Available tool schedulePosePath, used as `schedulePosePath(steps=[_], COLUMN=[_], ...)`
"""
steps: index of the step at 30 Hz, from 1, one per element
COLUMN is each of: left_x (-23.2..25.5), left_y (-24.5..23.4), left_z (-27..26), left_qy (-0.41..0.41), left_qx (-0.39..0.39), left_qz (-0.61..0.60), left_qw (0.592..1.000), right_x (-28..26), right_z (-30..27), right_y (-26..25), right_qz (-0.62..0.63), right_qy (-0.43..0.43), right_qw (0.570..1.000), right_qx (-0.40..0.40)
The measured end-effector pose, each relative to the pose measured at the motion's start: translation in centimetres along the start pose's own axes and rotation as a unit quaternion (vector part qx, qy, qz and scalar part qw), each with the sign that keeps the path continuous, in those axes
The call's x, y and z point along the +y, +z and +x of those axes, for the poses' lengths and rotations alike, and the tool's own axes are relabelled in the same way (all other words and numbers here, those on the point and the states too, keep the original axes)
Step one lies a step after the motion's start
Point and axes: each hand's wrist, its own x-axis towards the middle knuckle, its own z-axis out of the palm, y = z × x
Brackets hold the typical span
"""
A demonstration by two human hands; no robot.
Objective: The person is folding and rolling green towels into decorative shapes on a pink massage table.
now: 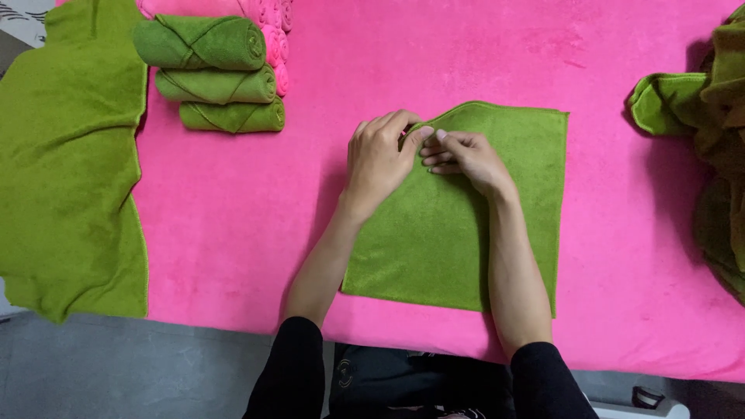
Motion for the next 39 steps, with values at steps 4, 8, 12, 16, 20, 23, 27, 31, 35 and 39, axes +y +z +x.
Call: schedulePosePath(steps=[4, 8, 12, 16, 20, 23, 27, 31, 35, 39], left_x=[1.2, 1.7, 2.7, 4.5, 5.0, 5.8, 7.3, 7.5, 7.5, 6.0], left_y=[-0.4, -0.3, 0.3, 0.5, 2.0, 3.4, 5.0, 8.1, 9.6, 12.3], left_z=[-0.1, -0.5, -1.1, -1.9, -3.2, -4.4, -6.0, -8.2, -10.4, -12.5], left_qy=[-0.003, 0.005, 0.02, 0.038, 0.073, 0.088, 0.125, 0.141, 0.163, 0.18], left_qx=[-0.023, -0.031, -0.04, -0.041, -0.029, -0.023, -0.036, -0.048, -0.016, 0.057], left_qz=[0.009, 0.023, 0.038, 0.063, 0.106, 0.124, 0.141, 0.169, 0.174, 0.195], left_qw=[1.0, 0.999, 0.998, 0.996, 0.991, 0.988, 0.981, 0.974, 0.971, 0.962], right_x=[0.3, 0.3, 1.2, 2.2, 2.8, 3.6, 5.1, 5.4, 5.9, 6.2], right_z=[0.2, 0.1, 0.6, 1.2, 1.5, 1.9, 3.2, 3.5, 3.7, 3.7], right_y=[-1.6, -3.2, -4.9, -5.8, -6.8, -7.7, -8.7, -9.0, -9.4, -9.5], right_qz=[0.001, 0.004, 0.032, 0.039, 0.059, 0.087, 0.129, 0.154, 0.189, 0.201], right_qy=[-0.019, -0.038, -0.066, -0.106, -0.125, -0.121, -0.131, -0.142, -0.137, -0.137], right_qw=[0.999, 0.996, 0.991, 0.978, 0.97, 0.965, 0.955, 0.947, 0.943, 0.94], right_qx=[0.043, 0.075, 0.112, 0.177, 0.201, 0.216, 0.233, 0.245, 0.236, 0.237])
